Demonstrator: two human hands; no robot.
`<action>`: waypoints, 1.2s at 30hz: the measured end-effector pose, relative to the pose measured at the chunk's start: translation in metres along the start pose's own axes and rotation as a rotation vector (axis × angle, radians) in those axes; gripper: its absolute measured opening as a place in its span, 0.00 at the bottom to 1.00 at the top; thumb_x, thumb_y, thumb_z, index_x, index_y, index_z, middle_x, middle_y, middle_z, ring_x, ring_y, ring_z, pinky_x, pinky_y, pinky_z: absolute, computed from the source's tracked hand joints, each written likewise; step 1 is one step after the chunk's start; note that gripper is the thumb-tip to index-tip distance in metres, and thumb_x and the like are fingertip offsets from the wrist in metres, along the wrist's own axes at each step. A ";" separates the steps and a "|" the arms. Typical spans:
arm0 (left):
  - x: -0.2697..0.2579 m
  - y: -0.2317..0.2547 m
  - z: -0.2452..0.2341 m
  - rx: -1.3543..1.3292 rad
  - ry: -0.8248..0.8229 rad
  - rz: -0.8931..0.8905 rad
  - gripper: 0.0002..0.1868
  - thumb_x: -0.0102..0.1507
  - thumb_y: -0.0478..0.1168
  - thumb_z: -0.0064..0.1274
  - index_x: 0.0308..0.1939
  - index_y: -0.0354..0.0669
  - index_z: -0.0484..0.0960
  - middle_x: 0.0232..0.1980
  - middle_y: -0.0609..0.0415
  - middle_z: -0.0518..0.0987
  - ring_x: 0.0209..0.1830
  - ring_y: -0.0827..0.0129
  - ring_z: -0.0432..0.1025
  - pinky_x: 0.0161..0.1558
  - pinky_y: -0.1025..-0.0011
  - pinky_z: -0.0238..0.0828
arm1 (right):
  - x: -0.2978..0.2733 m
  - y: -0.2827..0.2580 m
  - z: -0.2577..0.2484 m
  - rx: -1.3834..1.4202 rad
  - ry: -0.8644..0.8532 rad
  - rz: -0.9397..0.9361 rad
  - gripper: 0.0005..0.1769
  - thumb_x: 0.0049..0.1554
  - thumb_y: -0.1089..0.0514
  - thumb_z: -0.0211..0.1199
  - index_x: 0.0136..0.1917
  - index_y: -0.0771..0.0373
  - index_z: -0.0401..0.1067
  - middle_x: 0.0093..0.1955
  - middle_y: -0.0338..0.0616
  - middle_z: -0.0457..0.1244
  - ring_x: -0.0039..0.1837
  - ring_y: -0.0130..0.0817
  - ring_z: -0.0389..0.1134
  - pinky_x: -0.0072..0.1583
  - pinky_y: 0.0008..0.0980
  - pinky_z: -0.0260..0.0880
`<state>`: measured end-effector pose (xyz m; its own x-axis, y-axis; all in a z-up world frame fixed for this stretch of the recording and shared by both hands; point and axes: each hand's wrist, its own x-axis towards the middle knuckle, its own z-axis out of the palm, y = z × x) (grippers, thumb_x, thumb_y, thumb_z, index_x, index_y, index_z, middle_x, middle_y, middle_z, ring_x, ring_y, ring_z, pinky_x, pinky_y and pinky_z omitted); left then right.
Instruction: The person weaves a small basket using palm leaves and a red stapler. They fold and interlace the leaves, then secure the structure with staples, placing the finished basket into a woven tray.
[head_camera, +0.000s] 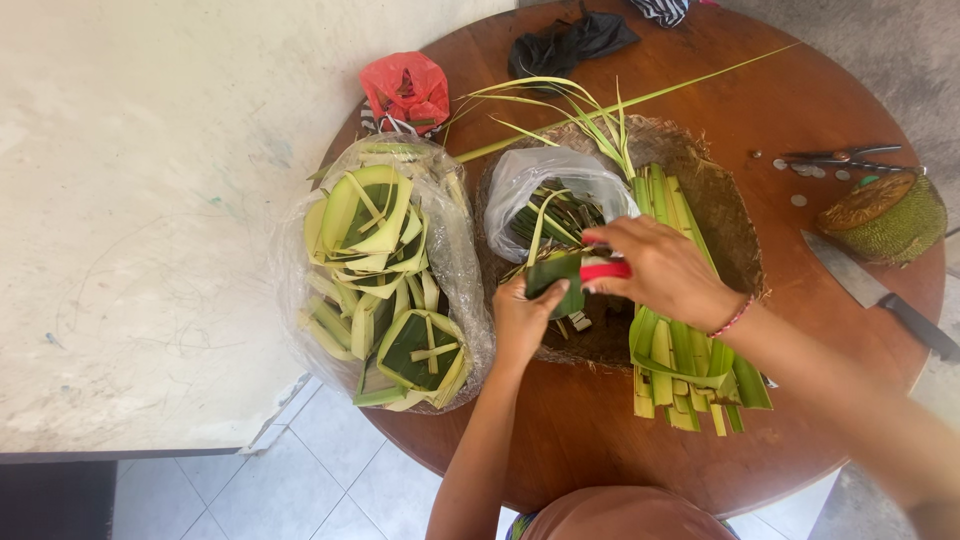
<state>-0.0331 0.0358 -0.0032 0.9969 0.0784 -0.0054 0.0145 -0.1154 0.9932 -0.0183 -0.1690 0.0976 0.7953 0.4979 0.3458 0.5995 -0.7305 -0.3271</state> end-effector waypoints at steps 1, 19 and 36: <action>0.004 -0.003 -0.004 -0.124 0.029 -0.014 0.07 0.59 0.34 0.65 0.41 0.43 0.88 0.39 0.52 0.87 0.33 0.73 0.80 0.41 0.72 0.79 | -0.004 0.003 0.004 0.081 0.046 0.129 0.36 0.45 0.44 0.76 0.62 0.63 0.74 0.54 0.48 0.68 0.56 0.42 0.69 0.59 0.40 0.70; 0.003 0.016 0.010 -0.651 0.128 -0.066 0.07 0.59 0.29 0.65 0.41 0.34 0.86 0.43 0.51 0.86 0.40 0.74 0.77 0.48 0.74 0.74 | -0.040 0.004 0.071 1.350 -0.158 0.805 0.18 0.55 0.54 0.69 0.55 0.66 0.75 0.47 0.39 0.69 0.48 0.23 0.68 0.52 0.25 0.68; 0.013 0.000 -0.009 -0.629 0.100 -0.064 0.08 0.61 0.35 0.66 0.42 0.37 0.86 0.41 0.53 0.86 0.39 0.73 0.78 0.45 0.72 0.75 | -0.012 0.007 0.048 1.353 -0.126 0.904 0.24 0.59 0.48 0.59 0.64 0.63 0.68 0.52 0.38 0.70 0.49 0.25 0.70 0.49 0.26 0.71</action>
<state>-0.0212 0.0452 -0.0019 0.9832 0.1612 -0.0859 -0.0049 0.4931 0.8700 -0.0194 -0.1579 0.0484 0.8725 0.2424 -0.4241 -0.4567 0.0964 -0.8844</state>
